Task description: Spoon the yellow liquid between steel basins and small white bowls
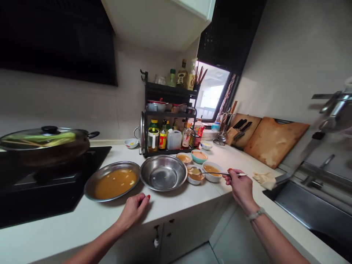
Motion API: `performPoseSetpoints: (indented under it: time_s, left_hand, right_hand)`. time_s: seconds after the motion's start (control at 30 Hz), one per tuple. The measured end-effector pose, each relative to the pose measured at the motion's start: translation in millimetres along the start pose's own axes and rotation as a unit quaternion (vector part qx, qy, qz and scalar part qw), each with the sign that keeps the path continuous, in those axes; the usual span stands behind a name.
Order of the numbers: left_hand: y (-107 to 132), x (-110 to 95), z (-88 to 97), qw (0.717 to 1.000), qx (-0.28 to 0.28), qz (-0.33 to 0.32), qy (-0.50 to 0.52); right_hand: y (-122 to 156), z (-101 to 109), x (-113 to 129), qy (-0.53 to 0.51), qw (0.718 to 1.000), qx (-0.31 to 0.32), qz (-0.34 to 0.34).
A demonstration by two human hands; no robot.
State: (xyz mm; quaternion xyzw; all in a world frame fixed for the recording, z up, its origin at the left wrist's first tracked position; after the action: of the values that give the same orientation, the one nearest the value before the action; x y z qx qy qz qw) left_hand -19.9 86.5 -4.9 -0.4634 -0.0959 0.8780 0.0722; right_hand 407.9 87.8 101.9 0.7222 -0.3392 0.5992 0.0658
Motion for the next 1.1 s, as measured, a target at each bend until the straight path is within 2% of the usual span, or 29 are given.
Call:
performPoseSetpoints:
  time_s: [0.23, 0.43, 0.57, 0.73, 0.87, 0.97, 1.03, 1.1]
  left_hand:
    - [-5, 5, -4.5, 0.998, 0.003, -0.013, -0.054]
    - [-9, 8, -4.4, 0.999, -0.003, -0.027, -0.027]
    - [-9, 8, -3.2, 1.000, -0.002, -0.028, -0.014]
    - [-9, 10, -0.7, 1.000, -0.008, -0.020, 0.002]
    - [-10, 15, 1.0, 1.000, -0.012, -0.015, 0.015]
    - [-10, 19, 2.7, 0.999, -0.015, -0.011, 0.033]
    - [-11, 21, 2.9, 0.998, -0.015, -0.005, 0.059]
    - [-13, 24, 1.4, 0.995, -0.017, 0.013, 0.097]
  right_hand:
    - [-2, -7, 28, 0.015, 0.999, 0.016, 0.027]
    - [-1, -31, 44, 0.013, 0.998, 0.043, 0.046]
    - [8, -56, 39, 0.006, 0.997, 0.066, 0.046]
    - [31, -91, 22, 0.034, 0.989, 0.126, 0.063]
    - [60, -109, 22, 0.075, 0.966, 0.201, 0.142]
    - [86, -116, 36, 0.104, 0.923, 0.269, 0.253]
    - [95, -110, 46, 0.118, 0.900, 0.281, 0.312]
    - [91, -95, 50, 0.127, 0.903, 0.250, 0.326]
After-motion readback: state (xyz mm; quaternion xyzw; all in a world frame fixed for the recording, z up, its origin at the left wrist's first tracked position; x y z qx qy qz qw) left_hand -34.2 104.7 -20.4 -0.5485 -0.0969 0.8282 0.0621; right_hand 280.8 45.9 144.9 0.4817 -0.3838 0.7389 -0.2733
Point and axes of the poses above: each hand's wrist, its own y-axis away from the middle knuckle, its own z-axis out of the back of the hand, x = y × z, the point moved 10 cm from there along -y, towards the middle knuckle, and after that the axes turned 4 degrees about -y, right-handed, at the moved point
